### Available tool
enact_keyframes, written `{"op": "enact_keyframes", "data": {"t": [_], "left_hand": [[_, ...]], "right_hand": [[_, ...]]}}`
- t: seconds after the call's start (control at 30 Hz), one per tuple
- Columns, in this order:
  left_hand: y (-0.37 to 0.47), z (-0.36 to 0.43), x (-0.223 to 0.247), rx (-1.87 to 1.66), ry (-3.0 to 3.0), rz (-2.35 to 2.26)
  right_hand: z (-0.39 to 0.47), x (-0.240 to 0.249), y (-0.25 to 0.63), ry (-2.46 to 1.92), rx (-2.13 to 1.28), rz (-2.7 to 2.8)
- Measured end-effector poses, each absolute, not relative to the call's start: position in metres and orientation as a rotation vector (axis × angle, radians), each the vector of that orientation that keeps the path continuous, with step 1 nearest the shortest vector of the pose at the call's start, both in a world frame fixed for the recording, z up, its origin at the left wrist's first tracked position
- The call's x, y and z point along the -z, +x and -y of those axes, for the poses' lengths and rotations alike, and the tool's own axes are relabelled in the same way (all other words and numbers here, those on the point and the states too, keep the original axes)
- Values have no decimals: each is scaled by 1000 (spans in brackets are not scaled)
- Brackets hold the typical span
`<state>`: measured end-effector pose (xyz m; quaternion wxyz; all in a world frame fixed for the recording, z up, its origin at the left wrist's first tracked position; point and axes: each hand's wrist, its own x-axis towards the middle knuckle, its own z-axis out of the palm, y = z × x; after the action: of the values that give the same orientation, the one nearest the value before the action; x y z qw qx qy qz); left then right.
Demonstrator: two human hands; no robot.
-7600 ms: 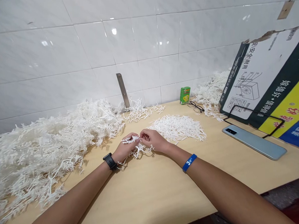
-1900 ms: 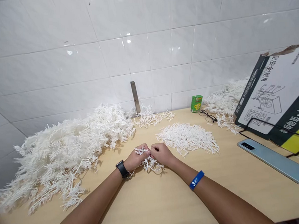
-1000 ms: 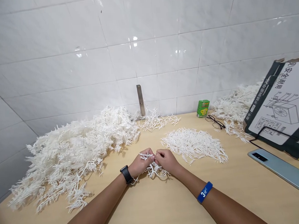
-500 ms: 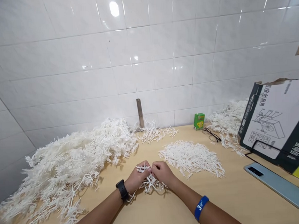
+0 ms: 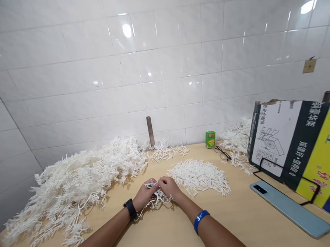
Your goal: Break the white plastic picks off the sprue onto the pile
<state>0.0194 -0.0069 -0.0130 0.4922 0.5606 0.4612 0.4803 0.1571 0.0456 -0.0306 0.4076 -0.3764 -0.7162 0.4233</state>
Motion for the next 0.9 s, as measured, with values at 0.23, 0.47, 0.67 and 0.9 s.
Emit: {"op": "enact_keyframes", "data": {"t": [0.23,0.47,0.67,0.9], "left_hand": [[22,-14,16,-1149,1322,-1144],[30,-30,13,-1135,1377,-1179],[27,-29,11,-1156,1301,-1177],[28,-25,6,-1149,1231,-1144]], "right_hand": [[-60,41,157,-969,-1043,1756],[-57,33,165,-964,-1124,1708],[-50,30,168,-906,-1138,1760],[-53,31,172,-858,-1233,1712]]}}
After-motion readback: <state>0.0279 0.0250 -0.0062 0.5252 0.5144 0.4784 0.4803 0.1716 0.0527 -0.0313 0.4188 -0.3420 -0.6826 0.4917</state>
